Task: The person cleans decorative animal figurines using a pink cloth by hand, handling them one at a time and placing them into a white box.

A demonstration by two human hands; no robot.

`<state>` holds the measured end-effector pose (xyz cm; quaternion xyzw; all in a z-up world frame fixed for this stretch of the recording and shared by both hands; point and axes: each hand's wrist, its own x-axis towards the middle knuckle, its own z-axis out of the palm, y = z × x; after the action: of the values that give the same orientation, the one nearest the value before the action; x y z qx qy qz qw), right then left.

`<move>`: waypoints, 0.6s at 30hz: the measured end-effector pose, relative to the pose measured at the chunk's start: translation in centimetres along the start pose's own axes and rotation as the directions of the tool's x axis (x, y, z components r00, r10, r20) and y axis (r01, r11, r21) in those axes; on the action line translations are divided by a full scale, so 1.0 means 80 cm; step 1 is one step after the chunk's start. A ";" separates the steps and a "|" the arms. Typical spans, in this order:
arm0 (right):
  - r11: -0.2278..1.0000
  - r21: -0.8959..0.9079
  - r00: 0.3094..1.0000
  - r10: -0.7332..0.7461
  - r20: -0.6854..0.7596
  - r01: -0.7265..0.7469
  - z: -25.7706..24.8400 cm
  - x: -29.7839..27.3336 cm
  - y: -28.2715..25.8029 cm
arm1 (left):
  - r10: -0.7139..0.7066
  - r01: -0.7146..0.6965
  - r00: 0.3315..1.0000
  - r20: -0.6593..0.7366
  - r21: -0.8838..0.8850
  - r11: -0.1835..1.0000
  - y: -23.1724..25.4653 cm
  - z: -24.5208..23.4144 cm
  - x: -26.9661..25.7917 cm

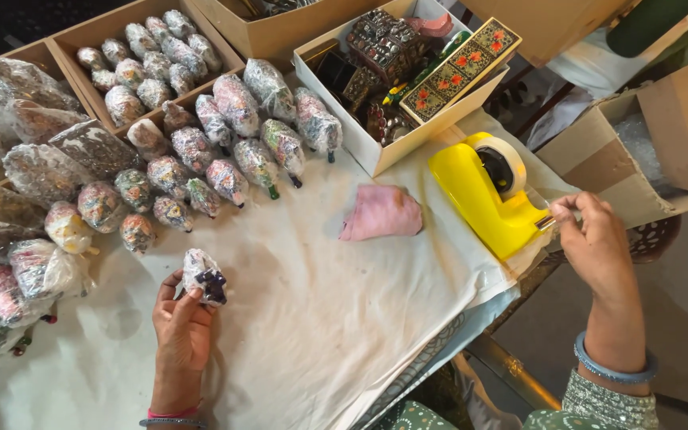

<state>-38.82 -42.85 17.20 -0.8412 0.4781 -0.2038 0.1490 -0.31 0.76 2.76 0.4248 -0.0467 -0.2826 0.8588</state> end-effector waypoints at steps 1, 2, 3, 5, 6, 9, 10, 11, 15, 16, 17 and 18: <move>1.000 -0.001 1.000 0.003 0.001 -0.003 0.000 -0.004 -0.001 | -0.003 0.003 1.000 0.001 0.001 1.000 0.001 -0.001 0.000; 0.997 0.068 1.000 0.021 0.014 -0.022 0.000 -0.007 -0.002 | -0.003 0.003 1.000 0.000 0.002 1.000 0.001 -0.001 0.000; 0.990 0.136 0.999 0.038 0.028 -0.042 -0.001 -0.010 -0.004 | -0.003 0.003 1.000 0.000 0.002 1.000 0.001 -0.001 0.001; 0.990 0.130 0.999 0.051 0.012 -0.052 -0.006 -0.019 -0.005 | -0.002 0.002 1.000 0.003 -0.004 1.000 0.000 -0.003 0.001; 0.990 0.127 0.998 0.060 -0.004 -0.059 -0.008 -0.023 -0.006 | 0.003 -0.003 1.000 0.004 -0.008 1.000 -0.001 -0.004 0.001; 0.954 0.293 0.998 0.056 0.009 -0.056 -0.012 -0.035 0.010 | 0.006 -0.006 1.000 0.007 -0.014 1.000 0.003 0.002 -0.002; 0.954 0.293 0.998 0.058 0.009 -0.058 -0.006 -0.035 0.024 | 0.004 -0.004 1.000 0.009 -0.014 1.000 0.001 -0.001 -0.001; 0.911 0.401 0.995 0.087 0.056 -0.102 0.000 -0.034 0.037 | 0.007 -0.006 1.000 0.021 -0.019 1.000 -0.001 -0.005 0.000; 0.761 0.620 0.981 0.138 0.137 -0.194 0.035 -0.034 0.094 | 0.006 -0.006 1.000 -0.001 -0.008 1.000 -0.005 -0.006 0.003; 0.754 0.629 0.981 0.108 0.163 -0.188 0.032 -0.035 0.090 | 0.031 -0.031 0.999 -0.033 0.000 1.000 -0.011 0.002 0.004; 0.713 0.651 0.966 0.201 0.164 -0.259 0.030 -0.039 0.084 | 0.036 -0.032 0.998 0.044 -0.091 0.995 -0.016 0.006 0.005; 0.663 0.676 0.946 0.262 0.191 -0.320 0.040 -0.029 0.072 | 0.076 -0.058 0.993 0.095 -0.174 0.983 -0.012 0.002 -0.001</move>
<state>-42.63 -43.56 11.38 -0.6417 0.4873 -0.3099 0.5047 -0.86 0.27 2.15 0.3328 -0.0801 -0.2777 0.8976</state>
